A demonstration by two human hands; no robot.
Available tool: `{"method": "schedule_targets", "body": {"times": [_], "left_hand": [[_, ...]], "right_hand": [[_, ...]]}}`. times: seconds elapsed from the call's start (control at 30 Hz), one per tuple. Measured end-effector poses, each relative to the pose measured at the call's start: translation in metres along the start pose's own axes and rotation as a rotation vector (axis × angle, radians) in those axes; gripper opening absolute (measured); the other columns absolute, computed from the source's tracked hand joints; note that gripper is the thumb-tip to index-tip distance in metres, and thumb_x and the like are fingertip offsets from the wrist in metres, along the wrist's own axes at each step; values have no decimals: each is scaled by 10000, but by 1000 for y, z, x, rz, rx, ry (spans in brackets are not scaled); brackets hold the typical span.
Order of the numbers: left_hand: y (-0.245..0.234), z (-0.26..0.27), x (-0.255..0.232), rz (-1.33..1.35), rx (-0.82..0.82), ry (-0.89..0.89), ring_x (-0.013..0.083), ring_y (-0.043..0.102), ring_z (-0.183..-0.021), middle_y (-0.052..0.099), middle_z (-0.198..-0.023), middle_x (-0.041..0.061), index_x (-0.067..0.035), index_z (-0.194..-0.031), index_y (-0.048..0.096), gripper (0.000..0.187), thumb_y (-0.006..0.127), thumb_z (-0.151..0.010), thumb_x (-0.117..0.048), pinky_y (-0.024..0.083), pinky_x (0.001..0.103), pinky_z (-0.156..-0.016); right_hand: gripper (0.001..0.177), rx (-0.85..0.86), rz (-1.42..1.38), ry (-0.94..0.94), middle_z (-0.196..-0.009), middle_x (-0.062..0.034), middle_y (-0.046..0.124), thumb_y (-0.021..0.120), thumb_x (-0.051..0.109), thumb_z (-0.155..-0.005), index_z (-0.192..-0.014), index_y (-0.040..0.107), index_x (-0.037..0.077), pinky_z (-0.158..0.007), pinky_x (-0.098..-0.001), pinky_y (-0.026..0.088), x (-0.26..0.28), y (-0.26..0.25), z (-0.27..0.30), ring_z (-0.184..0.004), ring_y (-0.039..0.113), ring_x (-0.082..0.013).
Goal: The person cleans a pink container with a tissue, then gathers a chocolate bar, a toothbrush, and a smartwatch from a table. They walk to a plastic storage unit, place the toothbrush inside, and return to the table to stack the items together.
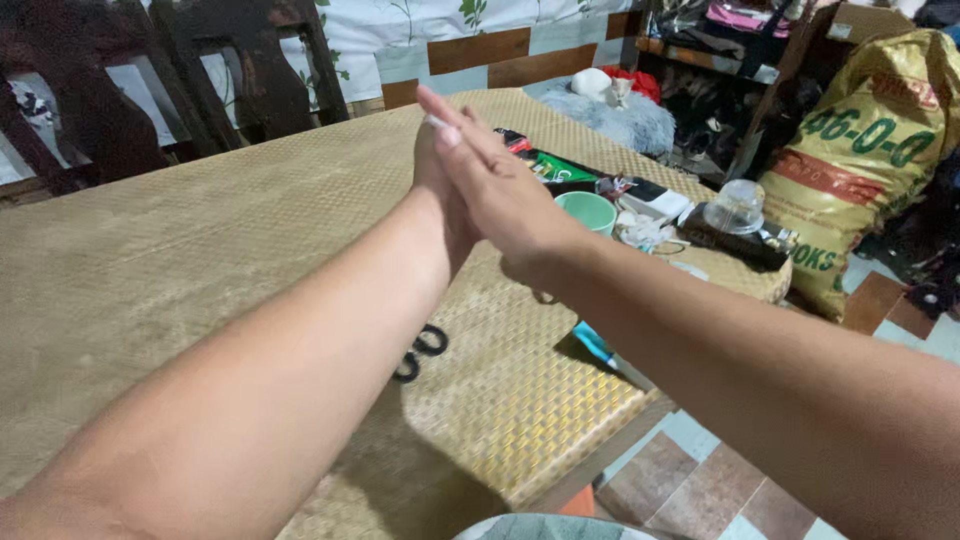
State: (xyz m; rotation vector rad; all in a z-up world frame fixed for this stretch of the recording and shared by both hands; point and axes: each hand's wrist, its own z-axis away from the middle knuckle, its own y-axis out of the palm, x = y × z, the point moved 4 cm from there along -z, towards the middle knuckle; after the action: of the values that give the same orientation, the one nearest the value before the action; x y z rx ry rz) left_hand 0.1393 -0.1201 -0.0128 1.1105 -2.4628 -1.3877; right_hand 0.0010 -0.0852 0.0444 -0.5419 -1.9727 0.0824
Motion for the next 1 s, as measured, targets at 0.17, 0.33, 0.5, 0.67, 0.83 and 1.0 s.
{"method": "schedule_targets", "body": {"times": [0.17, 0.33, 0.5, 0.67, 0.83, 1.0], "left_hand": [[-9, -10, 36, -221, -378, 32, 294, 587, -1174, 646, -1212, 100, -128, -1131, 589, 391, 448, -1052, -484, 451, 494, -1092], [34, -12, 82, -95, -138, -227, 327, 536, -1287, 595, -1355, 137, -81, -1336, 547, 674, 327, -996, -620, 374, 496, -1152], [37, -23, 108, -175, -75, -347, 363, 459, -1395, 501, -1489, 192, -22, -1503, 406, 835, 265, -968, -648, 309, 494, -1204], [26, -41, 126, -152, -60, -477, 343, 489, -1388, 536, -1473, 201, 36, -1502, 432, 842, 263, -1001, -620, 343, 472, -1226], [-1, -63, 119, -1100, -384, -463, 405, 673, -1179, 700, -1268, 239, 56, -1334, 631, 750, 512, -868, -521, 414, 637, -1026], [5, -49, 113, -2375, -400, -597, 334, 596, -1286, 604, -1404, 182, -184, -1384, 616, 899, 810, -640, -651, 485, 440, -1090]], "right_hand": [[455, -75, -41, 74, -1636, -191, 327, 414, 345, -1096, -1482, 613, 207, -1172, -426, 316, -34, -57, -24, -1493, 283, -285], [312, -233, -173, 95, -1073, -101, 716, 534, 337, -1057, -1129, 685, 73, -836, -342, 547, -90, -118, -51, -958, 650, -173], [387, -297, -133, 222, -630, -6, 540, 538, 400, -1090, -892, 607, 75, -428, -342, 399, -116, -169, -54, -492, 447, -143], [319, -227, -282, 554, -541, -14, 539, 469, 430, -1026, -863, 539, 165, -332, -373, 405, -126, -212, -50, -372, 505, -175], [241, -135, -275, 581, -670, -44, 602, 496, 330, -1048, -1042, 613, 118, -386, -349, 428, -175, -247, -54, -468, 562, -183], [417, 167, 589, 665, -748, -65, 580, 579, 426, -1035, -1184, 673, 47, -488, -397, 389, -214, -268, -41, -612, 497, -223]]}}
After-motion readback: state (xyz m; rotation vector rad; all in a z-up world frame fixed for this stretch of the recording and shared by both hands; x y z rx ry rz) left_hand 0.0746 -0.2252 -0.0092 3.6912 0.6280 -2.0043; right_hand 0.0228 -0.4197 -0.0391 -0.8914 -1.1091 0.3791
